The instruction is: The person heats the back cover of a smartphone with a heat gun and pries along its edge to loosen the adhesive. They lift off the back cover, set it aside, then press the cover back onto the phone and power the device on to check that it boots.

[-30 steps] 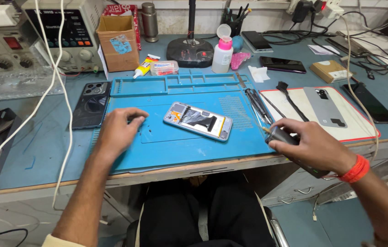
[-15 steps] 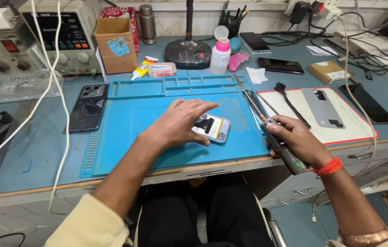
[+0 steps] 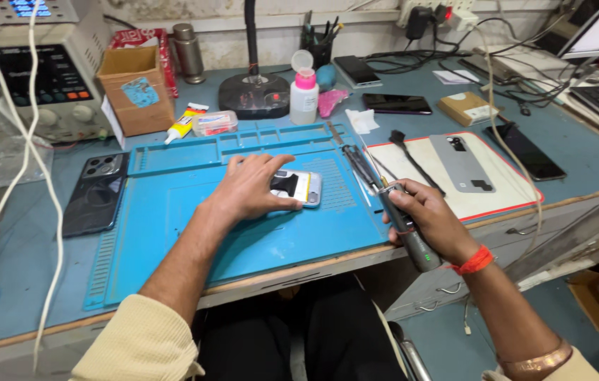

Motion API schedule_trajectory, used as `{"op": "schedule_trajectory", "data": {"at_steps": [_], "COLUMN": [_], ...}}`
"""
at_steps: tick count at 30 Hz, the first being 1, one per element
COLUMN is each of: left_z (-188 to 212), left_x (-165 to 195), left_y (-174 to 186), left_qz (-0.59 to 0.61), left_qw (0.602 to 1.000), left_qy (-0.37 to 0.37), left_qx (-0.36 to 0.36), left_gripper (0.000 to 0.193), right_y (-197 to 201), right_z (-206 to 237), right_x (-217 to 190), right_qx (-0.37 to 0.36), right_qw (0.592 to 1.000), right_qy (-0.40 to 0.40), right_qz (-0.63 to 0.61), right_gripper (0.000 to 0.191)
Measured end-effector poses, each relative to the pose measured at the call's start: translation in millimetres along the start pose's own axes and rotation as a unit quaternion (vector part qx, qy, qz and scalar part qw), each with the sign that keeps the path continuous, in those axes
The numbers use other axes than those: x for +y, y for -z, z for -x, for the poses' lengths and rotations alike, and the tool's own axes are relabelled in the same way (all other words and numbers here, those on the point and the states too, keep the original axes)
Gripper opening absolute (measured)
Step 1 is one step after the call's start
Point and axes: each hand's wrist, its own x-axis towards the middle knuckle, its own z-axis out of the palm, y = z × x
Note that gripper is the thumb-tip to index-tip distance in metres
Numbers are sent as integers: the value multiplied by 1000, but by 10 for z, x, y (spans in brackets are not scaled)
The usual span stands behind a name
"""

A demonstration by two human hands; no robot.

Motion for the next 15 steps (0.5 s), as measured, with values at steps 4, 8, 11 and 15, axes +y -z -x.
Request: {"op": "schedule_trajectory", "data": {"at_steps": [4,8,11,15], "left_z": [8,17,48,61], "left_x": [30,51,67,123], "left_y": [-91,-168,-192,-160], "left_qz": [-67,-108,-101,-79], "left_qw": [996,987,984,986], "left_qy": [55,65,47,43], "left_qx": [31,99,140,140], "left_gripper": [83,78,71,64], "right_y": [202,780,1152,1251], "right_z": [-40,-152,-198,-270], "right_x": [74,9,-50,-113], "right_qx": [125,279,289,268], "right_qw": [992,916,829,782], "right_qy": [16,-3,-79,-168], "right_qz": [20,289,471,536], "right_gripper": [33,51,77,97]}}
